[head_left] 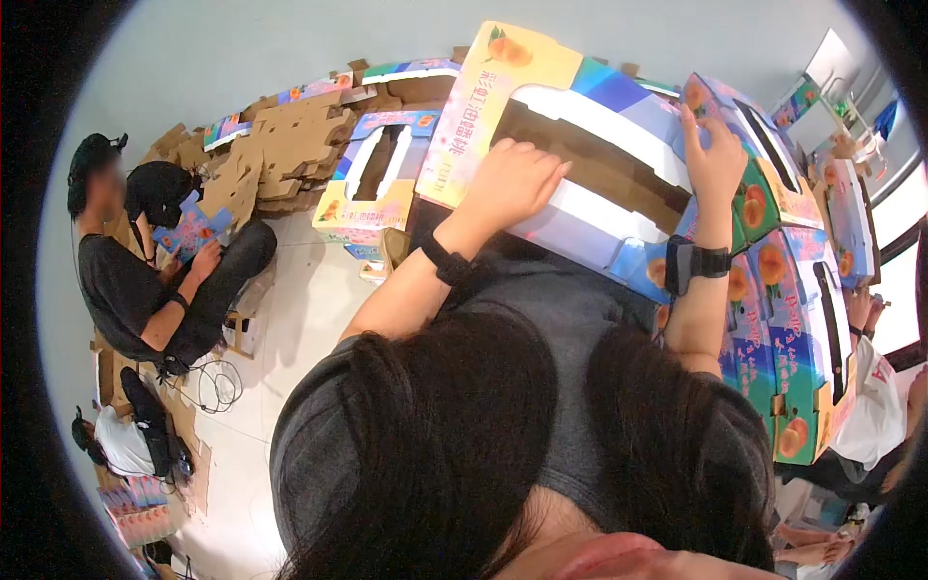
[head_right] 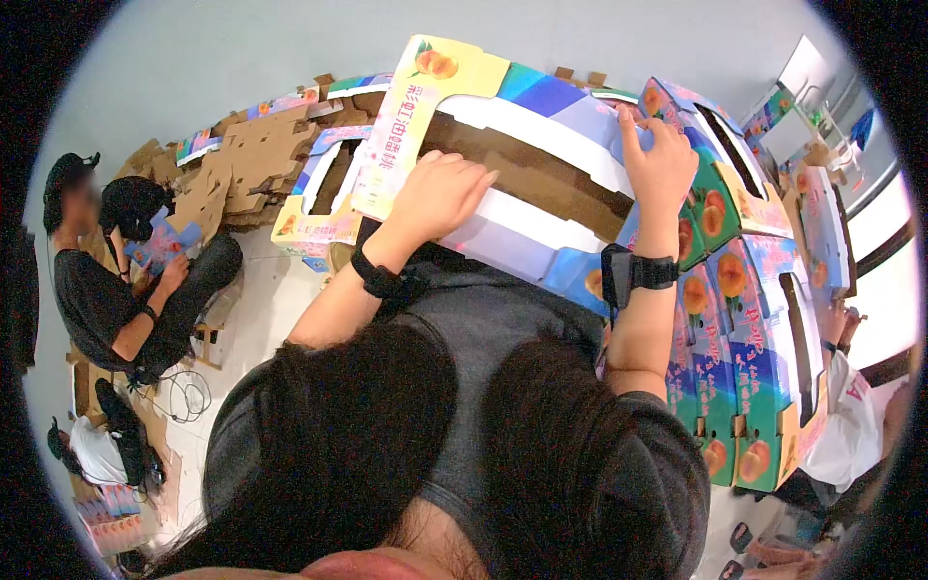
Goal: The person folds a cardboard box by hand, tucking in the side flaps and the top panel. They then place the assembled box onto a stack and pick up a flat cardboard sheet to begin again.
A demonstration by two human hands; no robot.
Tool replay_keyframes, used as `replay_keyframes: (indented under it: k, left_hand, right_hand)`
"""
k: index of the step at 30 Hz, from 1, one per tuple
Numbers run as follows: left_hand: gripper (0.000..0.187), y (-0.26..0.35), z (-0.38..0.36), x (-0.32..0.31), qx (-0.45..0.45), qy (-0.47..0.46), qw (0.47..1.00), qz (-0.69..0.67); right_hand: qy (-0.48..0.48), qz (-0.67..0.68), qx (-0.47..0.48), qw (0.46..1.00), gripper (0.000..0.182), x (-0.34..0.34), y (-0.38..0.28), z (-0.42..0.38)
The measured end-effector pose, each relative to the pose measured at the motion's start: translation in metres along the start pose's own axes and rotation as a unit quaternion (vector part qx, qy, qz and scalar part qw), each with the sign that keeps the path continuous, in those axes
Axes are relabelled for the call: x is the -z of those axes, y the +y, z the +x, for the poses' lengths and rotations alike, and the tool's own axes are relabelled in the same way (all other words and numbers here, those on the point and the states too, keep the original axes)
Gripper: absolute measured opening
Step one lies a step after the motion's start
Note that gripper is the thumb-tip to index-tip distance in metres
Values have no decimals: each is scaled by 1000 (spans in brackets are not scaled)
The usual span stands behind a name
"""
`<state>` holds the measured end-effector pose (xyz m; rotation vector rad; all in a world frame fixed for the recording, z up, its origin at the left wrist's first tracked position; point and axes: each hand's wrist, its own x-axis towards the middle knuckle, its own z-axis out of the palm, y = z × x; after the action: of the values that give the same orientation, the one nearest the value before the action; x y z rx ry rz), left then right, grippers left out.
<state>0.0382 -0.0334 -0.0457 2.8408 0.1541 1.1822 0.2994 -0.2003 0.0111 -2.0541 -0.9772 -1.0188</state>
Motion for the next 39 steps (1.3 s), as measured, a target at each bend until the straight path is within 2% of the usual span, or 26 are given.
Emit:
replay_keyframes:
  k: [3, 6, 9, 12, 14, 17, 20, 23, 26, 29, 35, 39]
  left_hand:
    - [27, -1, 2, -2, 9, -4, 1000, 1]
    - [28, -3, 2, -4, 19, 19, 1000, -4]
    - [29, -3, 2, 1, 39, 13, 999, -6]
    - [31, -7, 4, 0, 36, -2, 999, -8]
    - [33, -9, 5, 0, 36, 1, 999, -20]
    - [35, -9, 8, 1, 42, -11, 999, -33]
    - [34, -7, 9, 2, 43, -22, 999, -18]
    - [32, -4, 4, -2, 41, -15, 999, 1]
    - [28, -2, -2, 1, 46, 0, 999, 12]
    - [25, 7, -14, 8, 51, 18, 998, 32]
    - [23, 19, -28, 13, 71, 61, 994, 55]
    - [25, 17, -28, 14, 65, 61, 994, 65]
  right_hand:
    - [26, -10, 18, 999, 42, -4, -1, 0]
    - [167, 122, 85, 975, 31, -4, -5, 2]
    - [173, 121, 124, 970, 20, 36, -31, -13]
    - [-44, 247, 83, 964, 18, 56, -50, -52]
    - [-120, 237, 211, 941, 30, 63, -70, -68]
    - [-110, 137, 269, 947, 54, 44, -84, -106]
    - [-158, 112, 230, 954, 71, 31, -75, -116]
    - [-90, 95, 192, 973, 61, 25, -74, -109]
    - [-145, 93, 182, 968, 45, 19, -69, -109]
    - [-116, 172, 202, 957, 34, 6, -61, -101]
    - [-39, 197, 275, 940, 28, -11, -64, -85]
    - [-57, 186, 258, 946, 30, -8, -67, -89]
